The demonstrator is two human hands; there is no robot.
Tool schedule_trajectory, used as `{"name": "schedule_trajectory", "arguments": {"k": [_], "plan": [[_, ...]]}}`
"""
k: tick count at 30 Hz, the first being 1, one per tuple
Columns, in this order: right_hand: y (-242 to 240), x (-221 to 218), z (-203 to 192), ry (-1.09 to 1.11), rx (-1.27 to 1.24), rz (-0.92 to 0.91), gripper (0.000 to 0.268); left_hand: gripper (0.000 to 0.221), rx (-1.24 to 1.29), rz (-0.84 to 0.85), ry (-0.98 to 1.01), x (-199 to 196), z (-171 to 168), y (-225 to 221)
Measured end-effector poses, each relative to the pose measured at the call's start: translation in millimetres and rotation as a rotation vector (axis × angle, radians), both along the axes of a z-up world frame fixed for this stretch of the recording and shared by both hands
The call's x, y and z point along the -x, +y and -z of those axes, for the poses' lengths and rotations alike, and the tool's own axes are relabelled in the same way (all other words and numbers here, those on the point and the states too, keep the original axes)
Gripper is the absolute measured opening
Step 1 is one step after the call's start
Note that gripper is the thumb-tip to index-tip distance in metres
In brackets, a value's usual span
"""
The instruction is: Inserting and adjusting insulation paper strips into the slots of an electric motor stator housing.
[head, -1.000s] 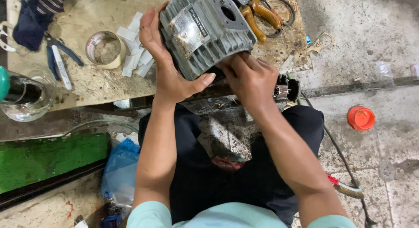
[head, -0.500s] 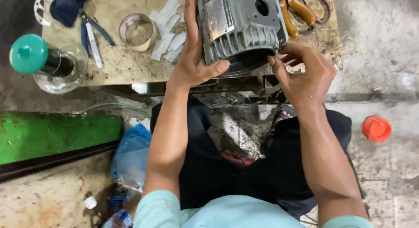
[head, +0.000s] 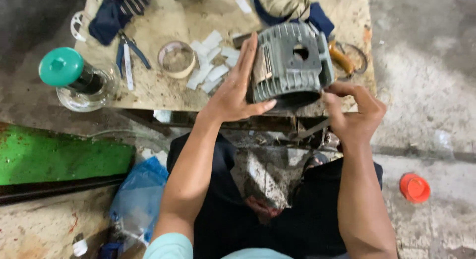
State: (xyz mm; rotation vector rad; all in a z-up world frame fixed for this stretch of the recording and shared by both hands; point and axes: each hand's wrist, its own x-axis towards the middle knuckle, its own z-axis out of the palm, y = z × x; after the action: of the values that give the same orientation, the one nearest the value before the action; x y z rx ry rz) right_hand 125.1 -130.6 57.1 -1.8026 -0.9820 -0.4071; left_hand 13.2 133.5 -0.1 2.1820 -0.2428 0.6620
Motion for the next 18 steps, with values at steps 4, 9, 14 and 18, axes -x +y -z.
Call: {"name": "schedule_trajectory", "arguments": {"k": [4,9,14,18], "plan": [[2,-43,13,-0.038,0.089,0.015,0.016,0.102,0.067,-0.068,0.038,6,-21,4],[31,-76,24,-0.124,0.440,0.261,0.025,0.016,-0.221,-0.810,-0.078,38,-45,10],[47,-98,49,-0.313,0.500,0.244,0.015,0.030,-0.307,-0.948,0.208,38,-6,20],[47,-101,64,-0.337,0.456,0.310,0.039,0.019,-0.361,-1.036,0.233,35,-12,14]]}}
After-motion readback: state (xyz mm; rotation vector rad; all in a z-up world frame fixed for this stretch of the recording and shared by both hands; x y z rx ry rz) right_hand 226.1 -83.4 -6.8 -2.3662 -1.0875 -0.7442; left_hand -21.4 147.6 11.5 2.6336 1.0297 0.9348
